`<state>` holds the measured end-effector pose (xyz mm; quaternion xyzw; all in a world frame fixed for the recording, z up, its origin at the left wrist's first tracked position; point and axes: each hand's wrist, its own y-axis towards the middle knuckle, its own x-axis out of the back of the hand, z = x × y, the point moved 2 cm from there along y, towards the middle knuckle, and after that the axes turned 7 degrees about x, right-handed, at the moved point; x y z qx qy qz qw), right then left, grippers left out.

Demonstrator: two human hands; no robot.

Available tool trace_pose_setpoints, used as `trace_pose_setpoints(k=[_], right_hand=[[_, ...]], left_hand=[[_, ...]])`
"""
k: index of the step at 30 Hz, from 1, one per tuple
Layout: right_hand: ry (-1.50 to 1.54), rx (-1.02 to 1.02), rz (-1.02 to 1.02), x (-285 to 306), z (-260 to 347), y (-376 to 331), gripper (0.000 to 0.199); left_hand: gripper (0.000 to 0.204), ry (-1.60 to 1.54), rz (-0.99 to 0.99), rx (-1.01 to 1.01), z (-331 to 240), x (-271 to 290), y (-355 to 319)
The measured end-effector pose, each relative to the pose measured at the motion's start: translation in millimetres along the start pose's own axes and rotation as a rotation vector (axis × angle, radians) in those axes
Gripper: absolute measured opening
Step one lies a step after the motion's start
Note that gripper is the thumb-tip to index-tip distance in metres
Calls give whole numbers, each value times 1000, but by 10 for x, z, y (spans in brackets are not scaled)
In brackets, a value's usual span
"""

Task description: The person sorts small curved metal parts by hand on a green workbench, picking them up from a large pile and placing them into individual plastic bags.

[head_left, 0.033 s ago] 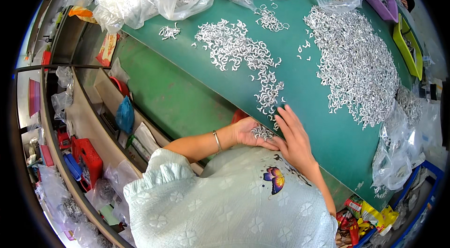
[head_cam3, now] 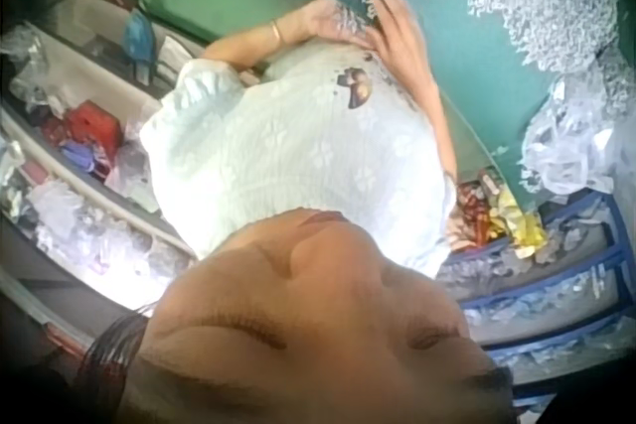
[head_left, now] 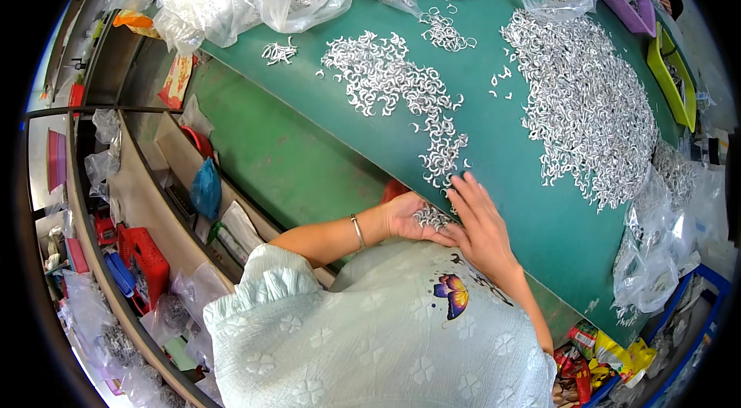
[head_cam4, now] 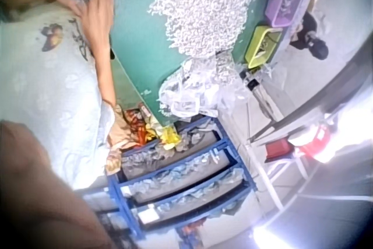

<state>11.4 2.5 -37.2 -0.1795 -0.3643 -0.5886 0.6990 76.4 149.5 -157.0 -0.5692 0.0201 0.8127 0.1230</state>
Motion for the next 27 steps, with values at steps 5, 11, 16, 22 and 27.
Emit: trace_pose_setpoints(k=[5, 11, 16, 22, 27], right_hand=[[-40, 81, 145, -52, 58, -162, 45], [199, 117, 26, -44, 4, -191, 39], [35, -5, -171, 133, -190, 518, 44], [-42, 0, 36, 51, -259, 420, 47], [-25, -39, 116, 69, -97, 33, 45]], left_hand=[[48, -162, 36, 14, 43, -26, 1], [54, -238, 193, 14, 62, -62, 26], [80, 60, 10, 78, 15, -179, 44], [78, 45, -72, 81, 5, -143, 47], [63, -110, 102, 29, 30, 45, 45]])
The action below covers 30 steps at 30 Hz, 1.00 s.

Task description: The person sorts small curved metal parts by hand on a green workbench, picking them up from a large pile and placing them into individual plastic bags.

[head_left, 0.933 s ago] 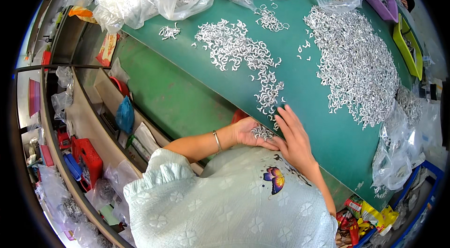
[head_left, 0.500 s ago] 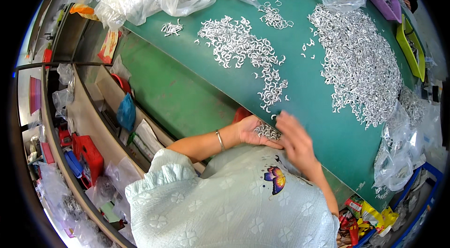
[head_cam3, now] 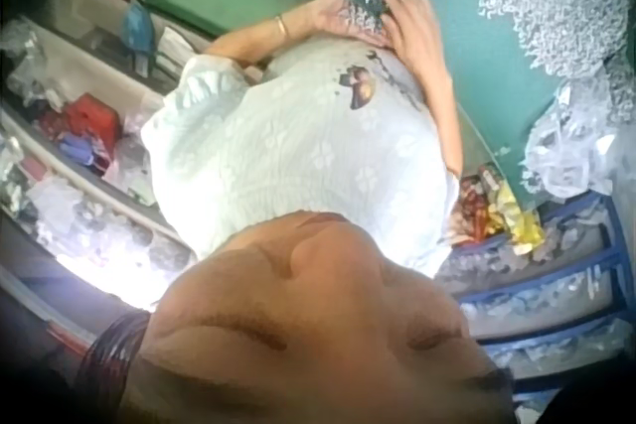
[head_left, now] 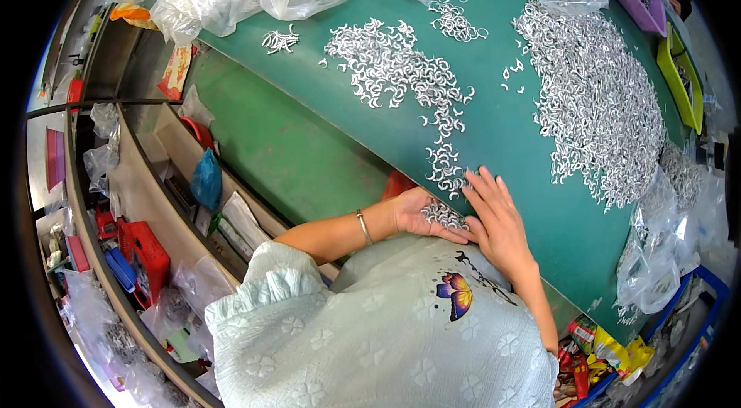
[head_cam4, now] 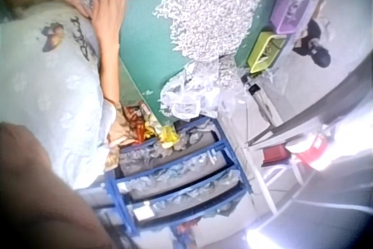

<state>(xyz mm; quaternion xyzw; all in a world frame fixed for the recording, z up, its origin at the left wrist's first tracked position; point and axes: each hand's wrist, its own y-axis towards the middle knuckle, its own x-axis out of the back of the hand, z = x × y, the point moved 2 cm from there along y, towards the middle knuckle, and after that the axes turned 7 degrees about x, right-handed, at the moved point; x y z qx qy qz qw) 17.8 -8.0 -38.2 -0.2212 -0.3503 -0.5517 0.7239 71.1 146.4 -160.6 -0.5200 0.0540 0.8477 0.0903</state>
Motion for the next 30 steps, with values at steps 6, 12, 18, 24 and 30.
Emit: trace_pose_setpoints(k=[6, 12, 18, 24, 30], right_hand=[[44, 67, 32, -128, 100, -266, 44], [140, 153, 8, -172, 149, -246, 43], [28, 131, -49, -139, 157, 127, 44], [25, 167, 71, -205, 165, -174, 43], [130, 219, -59, -197, 137, -214, 39]], left_hand=[[53, -24, -69, -13, 1, 58, -8], [51, 40, 7, -28, 4, 14, -22], [52, 47, -105, -51, -9, 34, -44], [48, 2, -32, -27, -4, 69, -43], [44, 15, -53, -14, -18, 65, -14]])
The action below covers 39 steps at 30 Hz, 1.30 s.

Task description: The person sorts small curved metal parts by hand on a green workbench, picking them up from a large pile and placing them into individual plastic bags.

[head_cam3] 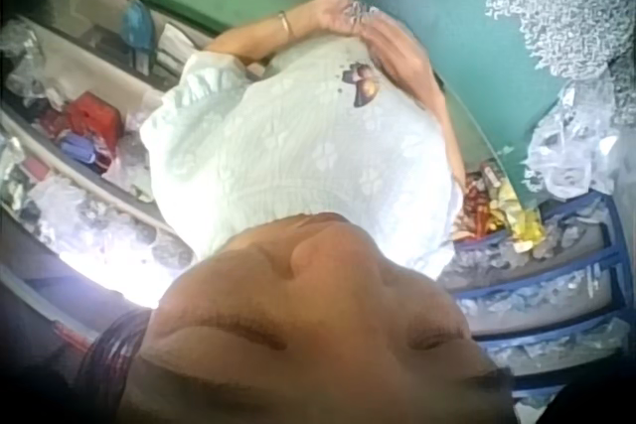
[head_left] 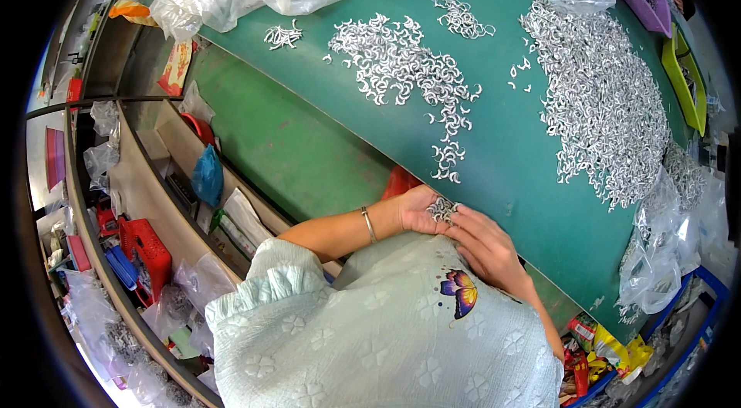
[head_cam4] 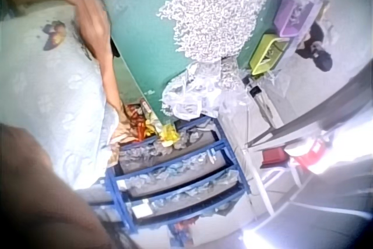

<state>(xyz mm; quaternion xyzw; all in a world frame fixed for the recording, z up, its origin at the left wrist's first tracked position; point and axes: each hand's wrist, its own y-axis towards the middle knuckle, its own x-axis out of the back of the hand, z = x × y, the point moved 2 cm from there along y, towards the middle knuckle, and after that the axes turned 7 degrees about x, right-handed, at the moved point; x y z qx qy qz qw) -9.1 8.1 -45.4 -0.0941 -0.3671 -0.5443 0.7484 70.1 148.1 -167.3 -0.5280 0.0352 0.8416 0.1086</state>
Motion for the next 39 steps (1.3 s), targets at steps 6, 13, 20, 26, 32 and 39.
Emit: trace_pose_setpoints(k=[6, 13, 20, 26, 32, 39], right_hand=[[-103, 16, 38, -21, 1, 178, 34], [7, -11, -178, 74, -17, 100, 25], [52, -176, -481, 189, -179, 260, 20], [91, -308, -596, 140, -278, 151, 16], [179, -340, -621, 123, -310, 125, 15], [192, -346, -590, 151, -291, 125, 15]], left_hand=[[46, -27, -31, -12, -12, 106, -29], [48, 6, 93, -8, 17, -59, 38], [45, 338, -203, -62, -3, 100, -75], [41, 314, -274, -153, 146, 138, -392], [34, 266, -431, -253, 255, -485, -674], [26, 142, -390, -419, -1, -1135, -564]])
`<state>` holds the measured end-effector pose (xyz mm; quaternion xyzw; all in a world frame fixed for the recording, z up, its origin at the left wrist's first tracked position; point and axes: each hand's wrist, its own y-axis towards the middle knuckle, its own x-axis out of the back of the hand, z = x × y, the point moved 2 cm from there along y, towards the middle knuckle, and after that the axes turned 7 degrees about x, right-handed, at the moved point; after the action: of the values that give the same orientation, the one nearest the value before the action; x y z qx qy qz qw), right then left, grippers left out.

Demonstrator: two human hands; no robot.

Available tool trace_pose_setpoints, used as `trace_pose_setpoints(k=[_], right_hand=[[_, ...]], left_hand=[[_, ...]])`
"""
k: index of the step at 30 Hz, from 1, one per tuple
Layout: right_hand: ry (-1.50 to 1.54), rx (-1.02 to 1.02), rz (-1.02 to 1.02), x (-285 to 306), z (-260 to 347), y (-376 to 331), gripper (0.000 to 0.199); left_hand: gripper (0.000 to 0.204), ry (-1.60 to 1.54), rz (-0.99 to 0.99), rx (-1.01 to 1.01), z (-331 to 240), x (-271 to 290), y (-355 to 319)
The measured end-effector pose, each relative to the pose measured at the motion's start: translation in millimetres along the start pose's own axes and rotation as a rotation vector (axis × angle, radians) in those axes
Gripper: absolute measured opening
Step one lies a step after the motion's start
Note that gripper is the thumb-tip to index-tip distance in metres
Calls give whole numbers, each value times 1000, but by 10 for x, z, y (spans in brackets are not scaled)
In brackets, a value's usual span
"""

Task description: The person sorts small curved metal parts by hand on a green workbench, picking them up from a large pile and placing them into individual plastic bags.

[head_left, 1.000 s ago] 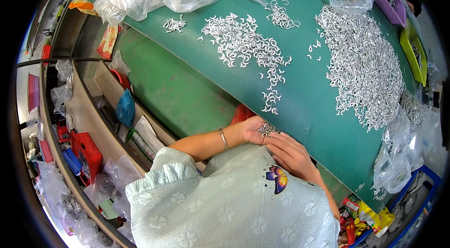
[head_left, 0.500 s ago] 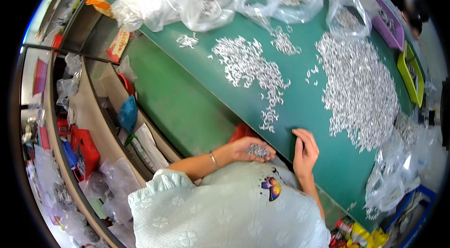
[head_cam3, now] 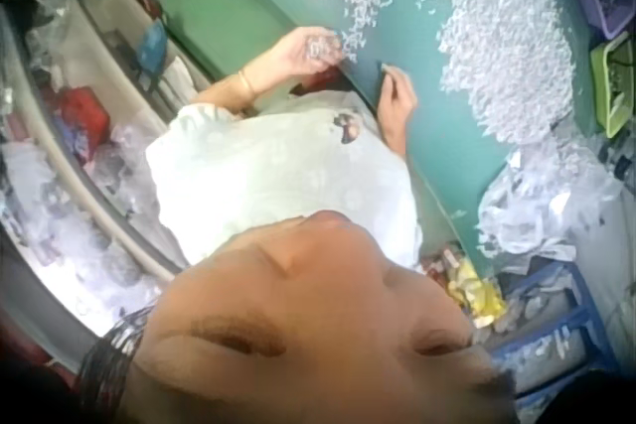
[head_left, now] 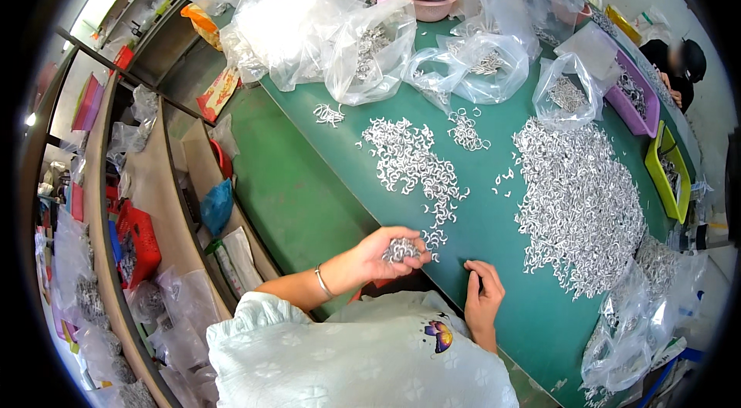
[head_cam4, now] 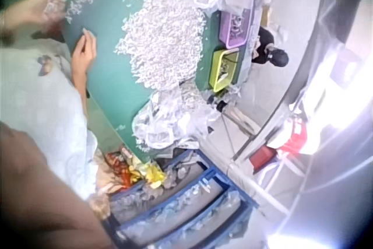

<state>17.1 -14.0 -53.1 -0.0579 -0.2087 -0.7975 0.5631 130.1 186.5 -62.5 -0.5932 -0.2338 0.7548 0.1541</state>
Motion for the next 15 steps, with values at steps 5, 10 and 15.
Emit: trace_pose_setpoints(k=[5, 10, 15], right_hand=[[-15, 41, 97, 35, 35, 97, 18], [-123, 273, 235, -18, 15, 724, 29], [-242, 622, 292, -577, 145, 1943, 53]], left_hand=[[23, -32, -18, -166, -342, -277, 44], [20, 9, 20, -459, -1121, -753, 68], [18, -105, 199, -561, -1804, -1004, 104]])
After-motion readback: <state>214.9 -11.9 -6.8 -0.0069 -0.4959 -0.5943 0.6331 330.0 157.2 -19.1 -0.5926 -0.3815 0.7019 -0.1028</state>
